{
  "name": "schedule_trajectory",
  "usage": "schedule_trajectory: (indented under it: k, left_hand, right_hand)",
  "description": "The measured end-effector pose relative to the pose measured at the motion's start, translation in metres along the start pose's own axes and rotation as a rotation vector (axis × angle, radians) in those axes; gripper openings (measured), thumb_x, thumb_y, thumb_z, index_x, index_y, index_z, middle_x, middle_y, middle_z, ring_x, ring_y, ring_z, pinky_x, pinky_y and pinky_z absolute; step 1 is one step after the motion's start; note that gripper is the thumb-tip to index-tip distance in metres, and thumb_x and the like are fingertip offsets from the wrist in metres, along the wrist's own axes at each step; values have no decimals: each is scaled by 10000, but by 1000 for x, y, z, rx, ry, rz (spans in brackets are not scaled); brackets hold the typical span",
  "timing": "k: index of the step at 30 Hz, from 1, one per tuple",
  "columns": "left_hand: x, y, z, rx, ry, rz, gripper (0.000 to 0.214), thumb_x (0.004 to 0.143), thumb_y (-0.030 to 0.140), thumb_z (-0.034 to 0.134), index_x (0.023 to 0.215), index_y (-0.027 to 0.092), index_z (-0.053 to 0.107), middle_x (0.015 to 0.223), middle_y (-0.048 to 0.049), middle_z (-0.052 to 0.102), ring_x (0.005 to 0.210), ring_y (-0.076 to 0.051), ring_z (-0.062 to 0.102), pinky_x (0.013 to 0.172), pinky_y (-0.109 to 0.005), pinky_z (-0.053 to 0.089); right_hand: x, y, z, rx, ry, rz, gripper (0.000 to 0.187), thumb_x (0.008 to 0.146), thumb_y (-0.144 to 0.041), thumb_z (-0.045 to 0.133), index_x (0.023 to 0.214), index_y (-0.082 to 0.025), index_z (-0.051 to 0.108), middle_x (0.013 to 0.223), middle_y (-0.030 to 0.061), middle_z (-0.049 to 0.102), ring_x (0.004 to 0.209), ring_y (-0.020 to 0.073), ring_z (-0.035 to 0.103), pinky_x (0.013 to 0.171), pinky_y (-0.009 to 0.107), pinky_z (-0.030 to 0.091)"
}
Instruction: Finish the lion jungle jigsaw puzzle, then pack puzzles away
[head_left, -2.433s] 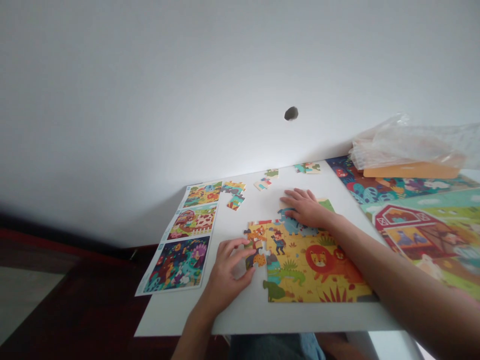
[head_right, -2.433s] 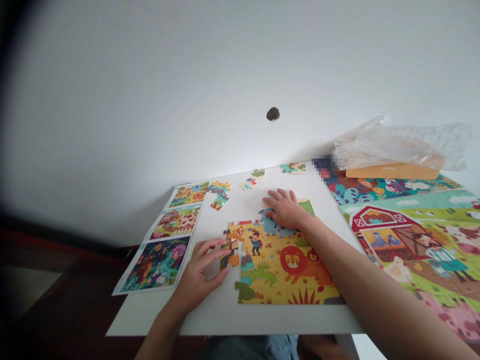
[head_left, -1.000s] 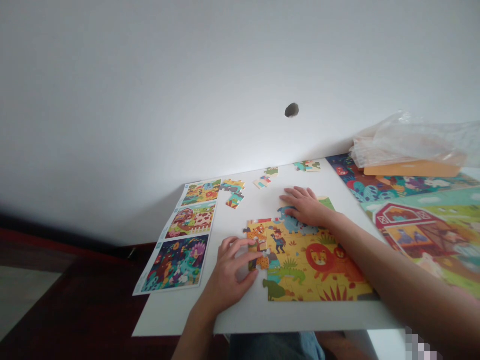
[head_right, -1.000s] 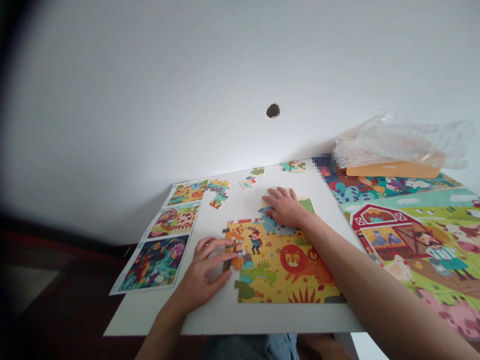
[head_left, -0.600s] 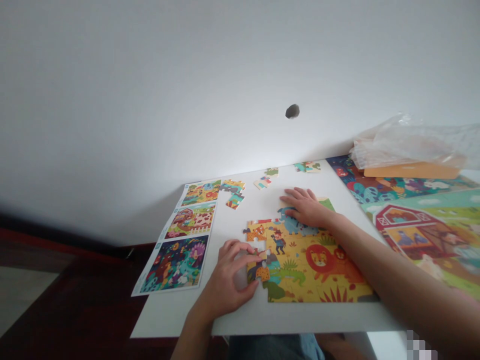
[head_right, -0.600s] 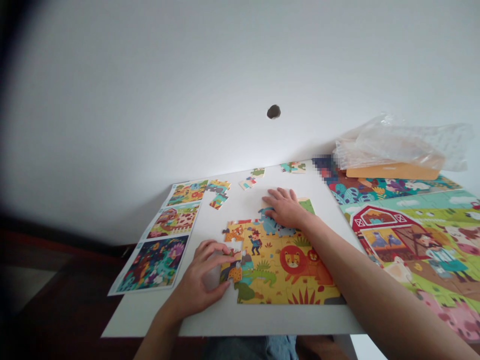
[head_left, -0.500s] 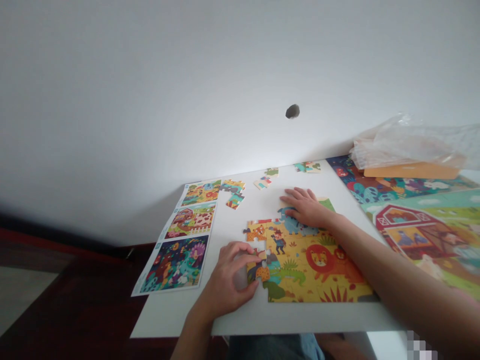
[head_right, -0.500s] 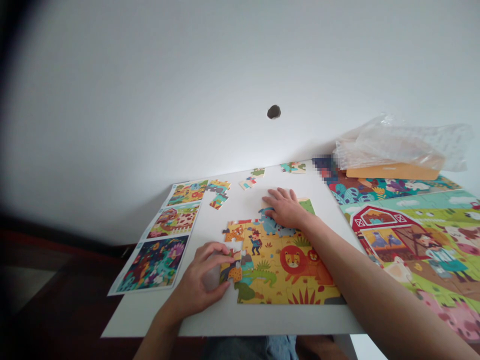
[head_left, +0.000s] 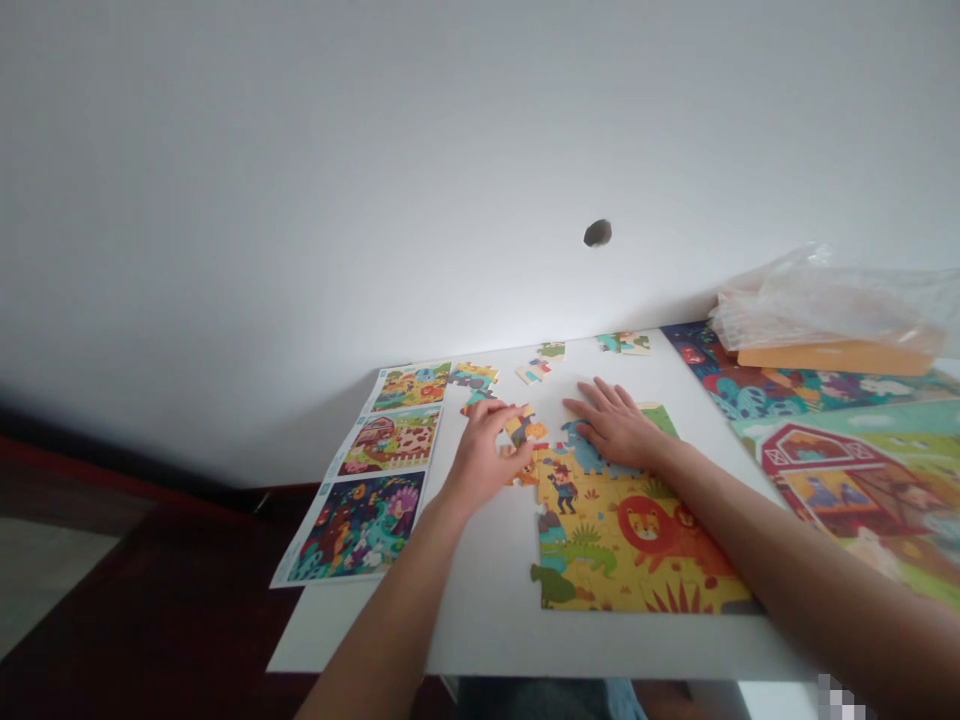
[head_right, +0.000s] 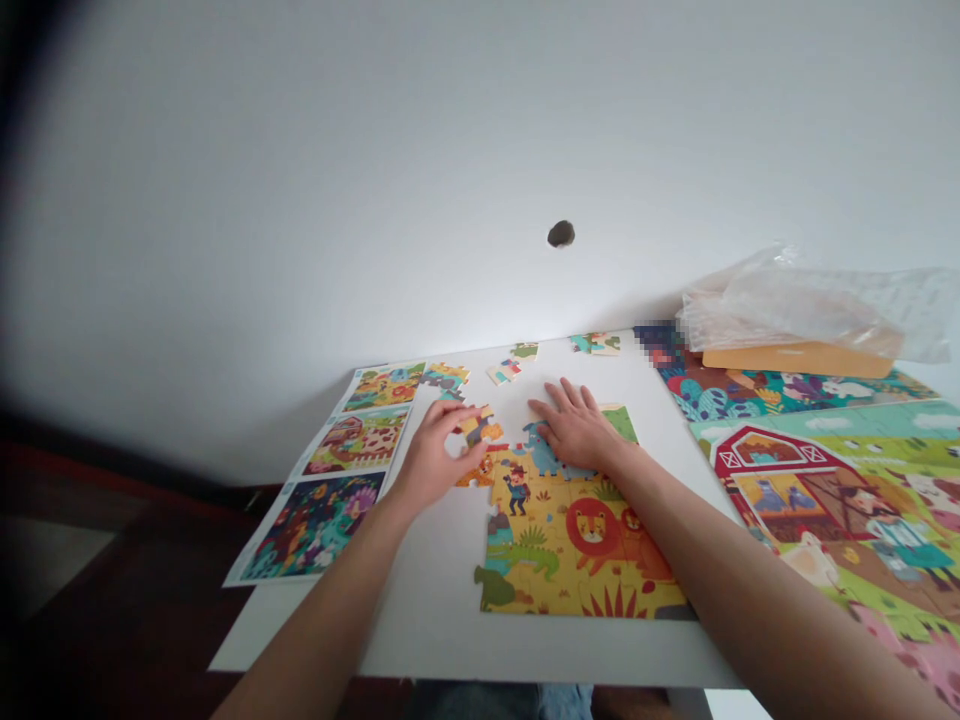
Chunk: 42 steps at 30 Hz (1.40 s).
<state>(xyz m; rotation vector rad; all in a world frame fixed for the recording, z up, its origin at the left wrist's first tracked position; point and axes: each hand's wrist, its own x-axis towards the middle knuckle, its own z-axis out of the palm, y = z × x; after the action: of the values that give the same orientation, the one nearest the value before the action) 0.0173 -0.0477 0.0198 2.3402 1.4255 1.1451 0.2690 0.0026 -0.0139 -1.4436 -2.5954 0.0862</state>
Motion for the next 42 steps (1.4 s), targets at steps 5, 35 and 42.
schedule_trajectory:
  k: [5, 35, 42]
  left_hand:
    - [36, -36, 38, 82, -36, -9, 392, 780, 242, 709, 1165, 225, 640, 1144, -76, 567, 1088, -221, 594, 993, -376, 478]
    - [27, -54, -3, -314, 156, -491, 391, 753, 350, 639, 1106, 181, 653, 824, -11, 646, 651, -140, 591, 620, -254, 464]
    - [27, -34, -14, -922, -52, -651, 285, 669, 295, 757, 874, 163, 611, 592, 51, 538, 465, -95, 527, 408, -196, 358]
  right_hand:
    - [0, 2, 1, 4, -15, 10, 534, 999, -459, 285, 1501, -299, 374, 1599, 103, 274, 1473, 366, 188, 1148, 601, 214]
    - [2, 1, -4, 37, -46, 19, 533, 999, -470, 291, 1499, -306, 373, 1601, 100, 264, 1471, 363, 193, 1156, 591, 194]
    - [2, 1, -5, 37, -51, 17, 538, 998, -475, 288, 1505, -311, 365, 1605, 92, 259, 1472, 358, 195, 1159, 586, 196]
